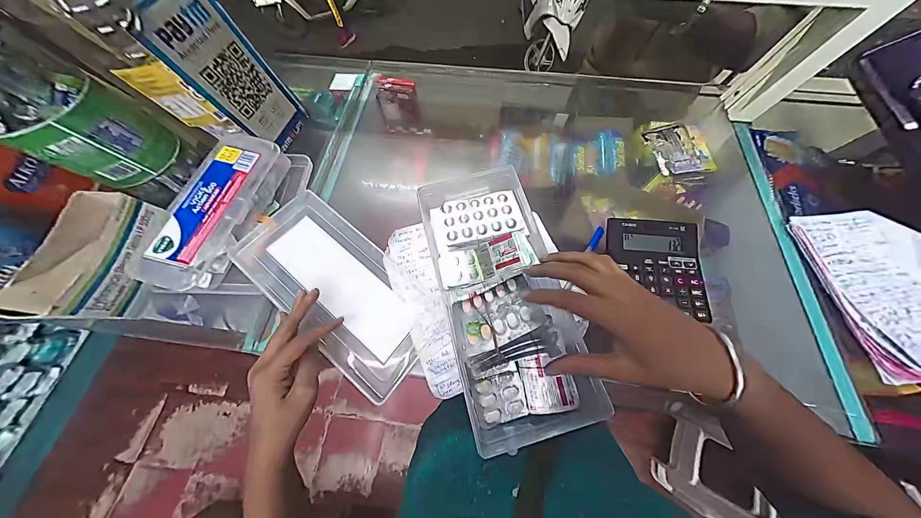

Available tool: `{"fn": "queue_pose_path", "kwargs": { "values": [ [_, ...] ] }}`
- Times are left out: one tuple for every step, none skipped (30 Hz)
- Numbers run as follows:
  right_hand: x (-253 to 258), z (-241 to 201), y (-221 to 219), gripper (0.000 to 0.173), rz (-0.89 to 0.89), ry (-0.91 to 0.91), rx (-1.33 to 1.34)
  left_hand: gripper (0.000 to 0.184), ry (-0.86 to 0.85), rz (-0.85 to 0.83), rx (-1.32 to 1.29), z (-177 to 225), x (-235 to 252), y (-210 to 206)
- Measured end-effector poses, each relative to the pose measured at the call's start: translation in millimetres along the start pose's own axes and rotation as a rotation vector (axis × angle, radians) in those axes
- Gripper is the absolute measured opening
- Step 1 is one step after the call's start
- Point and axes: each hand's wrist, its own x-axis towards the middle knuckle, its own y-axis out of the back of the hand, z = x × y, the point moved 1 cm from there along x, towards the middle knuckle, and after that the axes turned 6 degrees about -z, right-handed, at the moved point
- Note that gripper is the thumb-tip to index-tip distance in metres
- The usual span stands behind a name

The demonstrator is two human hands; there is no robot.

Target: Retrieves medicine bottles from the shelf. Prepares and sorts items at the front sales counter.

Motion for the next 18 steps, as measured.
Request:
{"fn": "queue_pose_path", "kwargs": {
  "values": [
    [2.9,-7.2,-3.9,0.061,-0.043,0.006,-0.071,0.036,0.003,0.015,0.027,2.7,1.0,-2.7],
    [5.2,-12.9,-7.6,0.063,-0.071,0.011,-0.134,0.036,0.005,0.032,0.051,5.7,2.2,-5.0],
    [7.3,-16.8,-10.7,0.064,-0.082,0.01,-0.187,0.035,0.007,0.047,0.071,9.4,3.5,-7.1],
    [9.4,-18.9,-13.1,0.064,-0.082,0.009,-0.239,0.035,0.007,0.06,0.085,14.0,4.4,-8.9],
    [11.4,-19.7,-14.8,0.064,-0.074,0.014,-0.278,0.035,0.002,0.071,0.093,19.4,5.5,-10.0],
    [13.4,-20.4,-15.8,0.062,-0.068,0.021,-0.306,0.034,-0.008,0.076,0.093,25.2,7.1,-10.6],
    [14.9,-21.2,-16.8,0.059,-0.062,0.031,-0.328,0.034,-0.021,0.076,0.08,32.3,8.6,-11.7],
    [15.9,-22.2,-17.9,0.054,-0.043,0.05,-0.352,0.033,-0.038,0.074,0.052,40.8,10.0,-14.1],
    [16.9,-22.4,-19.3,0.048,-0.012,0.072,-0.373,0.032,-0.057,0.062,0.017,50.9,11.5,-17.6],
    [18.1,-21.2,-20.8,0.042,0.035,0.092,-0.377,0.03,-0.081,0.042,-0.023,61.9,13.3,-22.6],
    [19.1,-19.0,-22.1,0.038,0.088,0.103,-0.361,0.029,-0.11,0.008,-0.057,72.9,15.3,-28.7],
    [20.0,-16.0,-22.5,0.036,0.138,0.1,-0.329,0.027,-0.143,-0.031,-0.077,83.5,17.8,-35.8],
    [20.7,-12.8,-21.8,0.035,0.179,0.084,-0.281,0.028,-0.177,-0.072,-0.081,93.7,21.7,-43.0],
    [21.3,-9.6,-19.9,0.033,0.216,0.066,-0.22,0.033,-0.21,-0.112,-0.073,102.9,27.2,-49.8],
    [22.1,-6.9,-17.2,0.032,0.251,0.049,-0.147,0.039,-0.238,-0.142,-0.055,110.5,33.8,-56.2],
    [23.1,-5.0,-13.5,0.03,0.277,0.034,-0.079,0.045,-0.266,-0.156,-0.031,116.7,41.4,-62.1],
    [23.5,-4.7,-9.1,0.029,0.292,0.024,-0.023,0.051,-0.292,-0.162,-0.004,121.9,48.7,-67.1],
    [23.4,-5.7,-5.0,0.029,0.308,0.026,0.017,0.055,-0.317,-0.165,0.023,126.3,55.7,-70.9]
  ]
}}
